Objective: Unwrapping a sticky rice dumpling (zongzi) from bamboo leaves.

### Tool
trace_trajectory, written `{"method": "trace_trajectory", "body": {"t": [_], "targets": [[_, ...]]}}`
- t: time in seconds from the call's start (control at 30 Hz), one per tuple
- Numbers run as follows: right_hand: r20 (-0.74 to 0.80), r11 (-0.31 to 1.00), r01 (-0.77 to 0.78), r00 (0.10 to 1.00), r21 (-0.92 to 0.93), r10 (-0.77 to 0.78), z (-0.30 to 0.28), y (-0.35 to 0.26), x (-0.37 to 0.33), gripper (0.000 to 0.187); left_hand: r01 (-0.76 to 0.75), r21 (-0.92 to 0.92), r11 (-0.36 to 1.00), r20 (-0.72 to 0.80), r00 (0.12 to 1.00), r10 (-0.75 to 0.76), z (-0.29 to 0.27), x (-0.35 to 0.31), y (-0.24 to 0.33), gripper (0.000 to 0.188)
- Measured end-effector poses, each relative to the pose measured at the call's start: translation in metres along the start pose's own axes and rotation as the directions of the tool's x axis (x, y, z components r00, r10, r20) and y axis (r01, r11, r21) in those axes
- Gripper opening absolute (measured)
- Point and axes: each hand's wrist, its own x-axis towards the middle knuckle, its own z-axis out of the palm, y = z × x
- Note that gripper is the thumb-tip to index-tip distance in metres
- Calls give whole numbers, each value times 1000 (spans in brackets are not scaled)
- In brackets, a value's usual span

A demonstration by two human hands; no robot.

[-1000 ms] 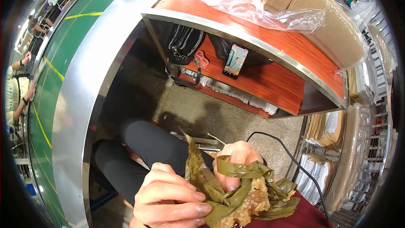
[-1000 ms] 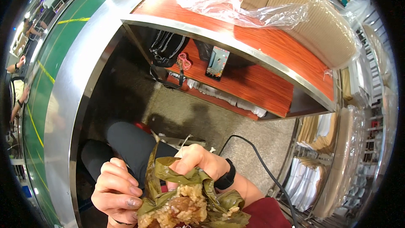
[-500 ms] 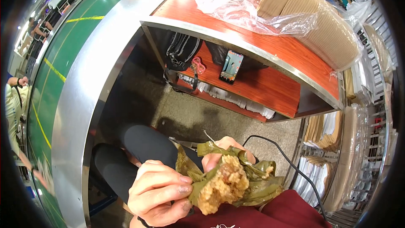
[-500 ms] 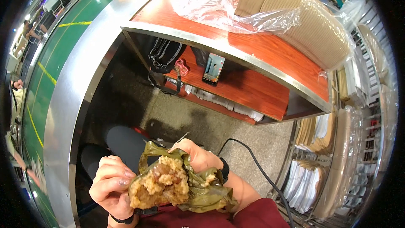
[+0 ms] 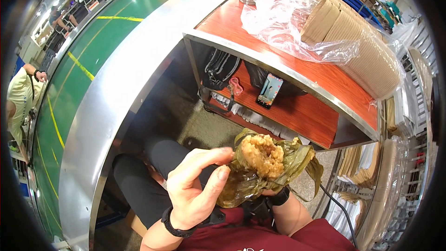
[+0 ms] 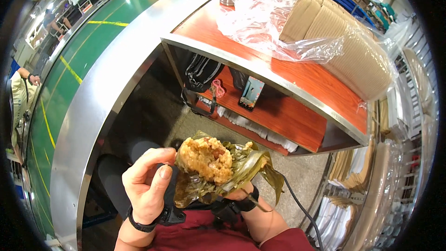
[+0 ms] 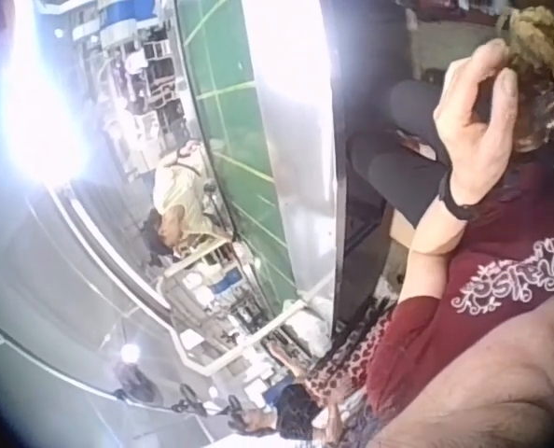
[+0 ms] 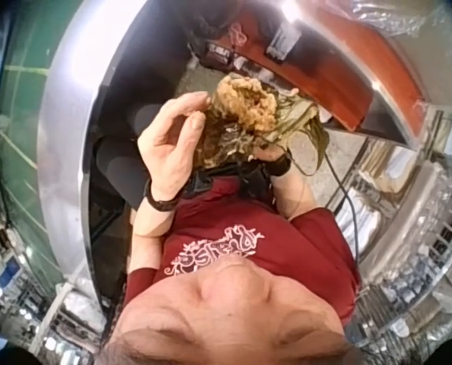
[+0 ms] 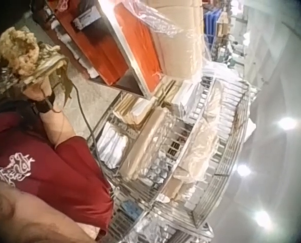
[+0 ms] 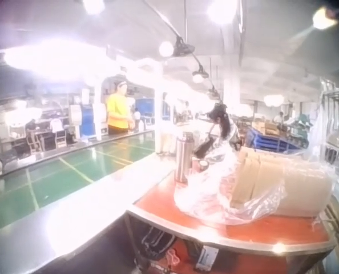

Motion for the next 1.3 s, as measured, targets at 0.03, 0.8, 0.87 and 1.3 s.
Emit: {"method": "trace_trajectory", "body": {"t": [0.03, 0.8, 0.87, 1.3], "targets": [[5, 1000, -2, 1000, -5, 2, 0, 1, -2, 37, 66, -68, 996, -50, 996, -70, 2, -1, 1, 23], [62, 992, 115, 992, -58, -111, 16, -11, -21, 37, -18, 36, 999, 102, 995, 14, 23, -4, 26, 37], [65, 991, 118, 991, -58, -114, 14, -8, -29, 37, -4, -8, 1000, 57, 998, 4, 28, -6, 29, 40], [85, 989, 120, 990, -90, -112, 18, -1, -34, 36, 157, -99, 983, -22, 987, -160, 36, -11, 34, 39]]}}
